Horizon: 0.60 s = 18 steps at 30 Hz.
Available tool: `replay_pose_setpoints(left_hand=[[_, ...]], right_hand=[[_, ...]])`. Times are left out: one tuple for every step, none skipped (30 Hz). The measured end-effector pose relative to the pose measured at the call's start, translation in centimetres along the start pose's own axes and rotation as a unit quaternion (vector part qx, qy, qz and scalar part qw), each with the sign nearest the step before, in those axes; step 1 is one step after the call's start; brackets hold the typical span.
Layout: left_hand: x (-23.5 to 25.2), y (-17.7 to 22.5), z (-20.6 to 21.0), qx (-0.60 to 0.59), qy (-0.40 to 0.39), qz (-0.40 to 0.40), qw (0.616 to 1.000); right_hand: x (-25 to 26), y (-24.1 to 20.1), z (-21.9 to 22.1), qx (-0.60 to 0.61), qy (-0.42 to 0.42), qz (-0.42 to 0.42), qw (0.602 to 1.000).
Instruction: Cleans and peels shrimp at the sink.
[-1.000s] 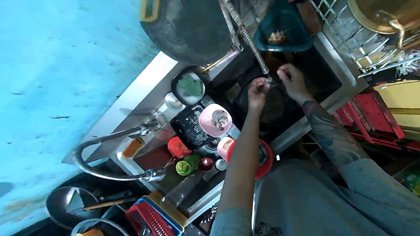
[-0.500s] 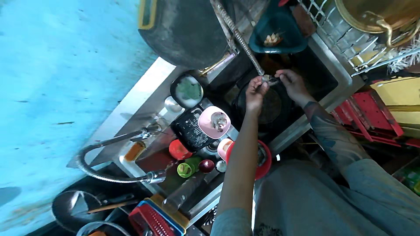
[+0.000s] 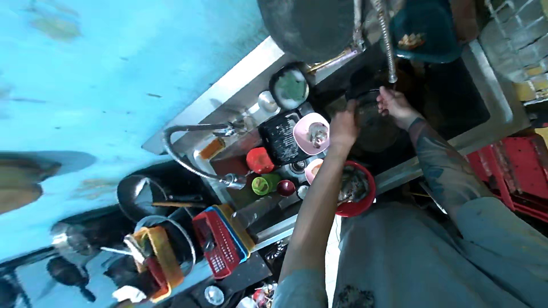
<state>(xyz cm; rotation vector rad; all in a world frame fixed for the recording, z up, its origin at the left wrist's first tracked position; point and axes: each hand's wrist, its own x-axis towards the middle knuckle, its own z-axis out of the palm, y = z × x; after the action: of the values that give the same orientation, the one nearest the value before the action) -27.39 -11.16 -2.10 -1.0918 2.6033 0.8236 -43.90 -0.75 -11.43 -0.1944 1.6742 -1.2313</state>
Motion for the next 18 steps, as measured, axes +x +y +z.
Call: replay_pose_setpoints(left_hand=[[-0.8, -0.8, -0.9, -0.017, 0.025, 0.001, 1.0], [-1.5, -1.9, -1.8, -0.035, 0.051, -0.004, 0.998], [-2.1, -3.3, -2.4, -0.056, 0.072, -0.013, 0.996], [-2.7, -4.8, -3.1, -0.077, 0.085, -0.029, 0.993], [-3.3, -6.4, -3.5, -0.097, 0.093, -0.046, 0.99], [-3.8, -7.9, -3.8, -0.112, 0.096, -0.061, 0.987], [-4.3, -9.2, -4.0, -0.125, 0.09, -0.077, 0.985], [-4.7, -10.3, -4.0, -0.137, 0.077, -0.089, 0.984], [-4.9, -11.3, -3.8, -0.149, 0.064, -0.097, 0.982], [-5.0, -12.1, -3.4, -0.16, 0.05, -0.1, 0.981], [-5.0, -12.9, -2.9, -0.161, 0.035, -0.101, 0.981], [-5.1, -13.5, -2.3, -0.151, 0.025, -0.1, 0.983], [-5.3, -13.8, -1.8, -0.131, 0.022, -0.099, 0.986], [-5.6, -13.9, -1.5, -0.107, 0.031, -0.098, 0.989], [-6.0, -13.7, -1.4, -0.091, 0.048, -0.097, 0.99], [-6.6, -13.2, -1.4, -0.083, 0.073, -0.09, 0.99], [-7.4, -12.6, -1.5, -0.086, 0.1, -0.078, 0.988], [-8.6, -11.8, -1.5, -0.094, 0.117, -0.059, 0.987]], right_hand=[[0.2, -0.1, 0.3, -0.003, 0.004, 0.002, 1.0], [0.5, 0.0, 0.5, -0.003, 0.009, -0.007, 1.0], [0.8, 0.1, 0.6, 0.006, 0.017, -0.02, 1.0], [0.9, 0.2, 0.7, 0.019, 0.027, -0.029, 0.999], [1.0, 0.3, 1.0, 0.038, 0.044, -0.039, 0.998], [1.0, 0.2, 1.2, 0.059, 0.062, -0.048, 0.995], [1.0, 0.2, 1.4, 0.074, 0.077, -0.054, 0.993], [0.9, 0.3, 1.5, 0.081, 0.09, -0.055, 0.991], [0.9, 0.5, 1.6, 0.076, 0.105, -0.049, 0.99], [0.8, 0.7, 1.7, 0.063, 0.117, -0.043, 0.99], [0.6, 0.9, 1.8, 0.044, 0.124, -0.031, 0.991], [0.3, 1.1, 1.9, 0.022, 0.122, -0.015, 0.992], [0.1, 1.2, 2.0, -0.004, 0.112, 0.001, 0.994], [-0.1, 1.6, 2.1, -0.031, 0.097, 0.011, 0.995], [-0.3, 1.9, 2.1, -0.063, 0.083, 0.018, 0.994], [-0.4, 2.3, 2.0, -0.104, 0.067, 0.022, 0.992], [-0.5, 2.9, 1.9, -0.148, 0.049, 0.022, 0.988], [-0.7, 3.5, 1.8, -0.192, 0.032, 0.014, 0.981]])
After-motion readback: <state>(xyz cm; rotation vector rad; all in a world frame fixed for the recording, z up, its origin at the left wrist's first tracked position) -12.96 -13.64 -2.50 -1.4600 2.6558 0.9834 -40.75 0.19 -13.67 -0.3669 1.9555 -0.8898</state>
